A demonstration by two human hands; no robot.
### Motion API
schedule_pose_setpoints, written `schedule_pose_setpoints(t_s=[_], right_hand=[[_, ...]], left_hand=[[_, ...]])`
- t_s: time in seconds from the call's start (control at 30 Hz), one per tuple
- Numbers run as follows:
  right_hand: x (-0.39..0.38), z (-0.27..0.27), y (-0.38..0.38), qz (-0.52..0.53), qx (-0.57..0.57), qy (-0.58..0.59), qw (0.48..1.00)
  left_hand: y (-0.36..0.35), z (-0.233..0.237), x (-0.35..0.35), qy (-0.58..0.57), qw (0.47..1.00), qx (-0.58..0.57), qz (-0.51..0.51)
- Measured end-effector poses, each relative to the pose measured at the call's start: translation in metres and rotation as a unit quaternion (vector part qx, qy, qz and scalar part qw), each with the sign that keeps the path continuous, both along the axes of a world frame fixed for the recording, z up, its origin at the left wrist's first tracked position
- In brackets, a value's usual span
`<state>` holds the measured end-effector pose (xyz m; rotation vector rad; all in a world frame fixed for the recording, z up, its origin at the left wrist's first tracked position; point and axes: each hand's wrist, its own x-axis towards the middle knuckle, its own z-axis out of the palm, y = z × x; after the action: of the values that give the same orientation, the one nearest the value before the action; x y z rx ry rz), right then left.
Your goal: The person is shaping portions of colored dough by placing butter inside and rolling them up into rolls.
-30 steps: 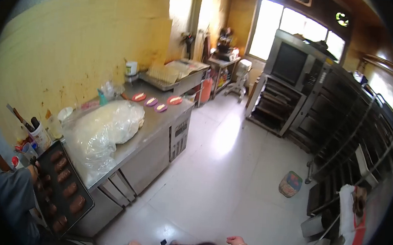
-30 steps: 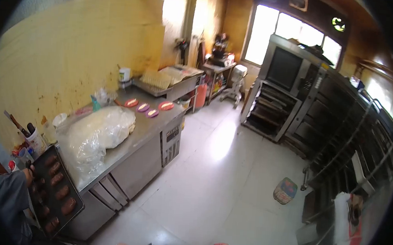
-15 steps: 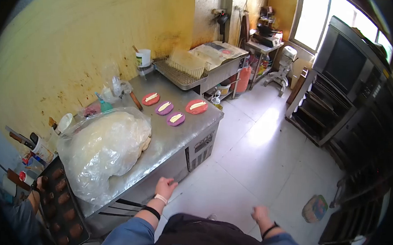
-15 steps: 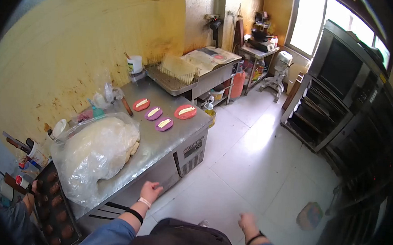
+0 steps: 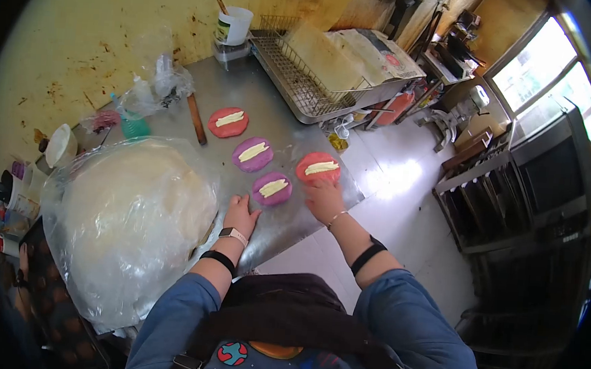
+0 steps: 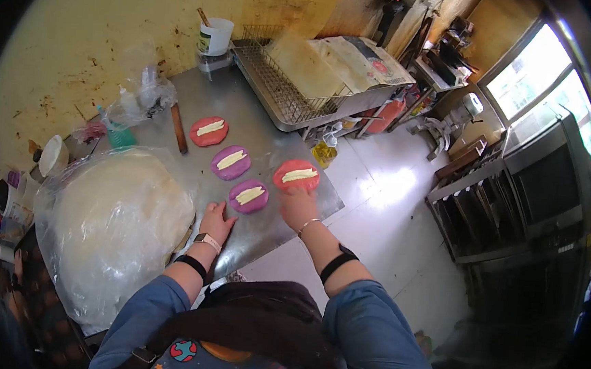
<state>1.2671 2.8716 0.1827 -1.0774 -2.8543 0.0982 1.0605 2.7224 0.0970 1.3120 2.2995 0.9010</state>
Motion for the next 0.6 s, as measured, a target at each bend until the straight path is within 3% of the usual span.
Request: schedule_pose_setpoints(t_s=[0.07, 0.17, 0.3, 0.47, 0.6], right_hand=[[-0.024, -0.02, 0.025, 0.067, 0.025, -0.066, 0.995], [-0.045, -0.031, 0.041, 0.124, -0.006, -0.028, 0.992], [-0.064, -0.039, 0.073, 0.193, -0.007, -0.025, 0.981], [-0.071, -0.041, 0.098, 0.265, -0.127, -0.045, 0.955], [-0.068, -0.041, 0.107, 0.277, -0.141, -0.022, 0.95]], left_hand=[[0.009, 0.011, 0.0, -0.005, 1.0, -0.012, -0.001], [0.008, 0.013, 0.001, 0.014, 1.0, -0.006, 0.009], [0.011, 0.024, 0.0, -0.044, 0.998, -0.033, 0.021], [0.018, 0.016, -0.001, -0.029, 0.999, -0.025, 0.039], [0.025, 0.025, 0.001, 0.029, 0.999, -0.003, 0.04]])
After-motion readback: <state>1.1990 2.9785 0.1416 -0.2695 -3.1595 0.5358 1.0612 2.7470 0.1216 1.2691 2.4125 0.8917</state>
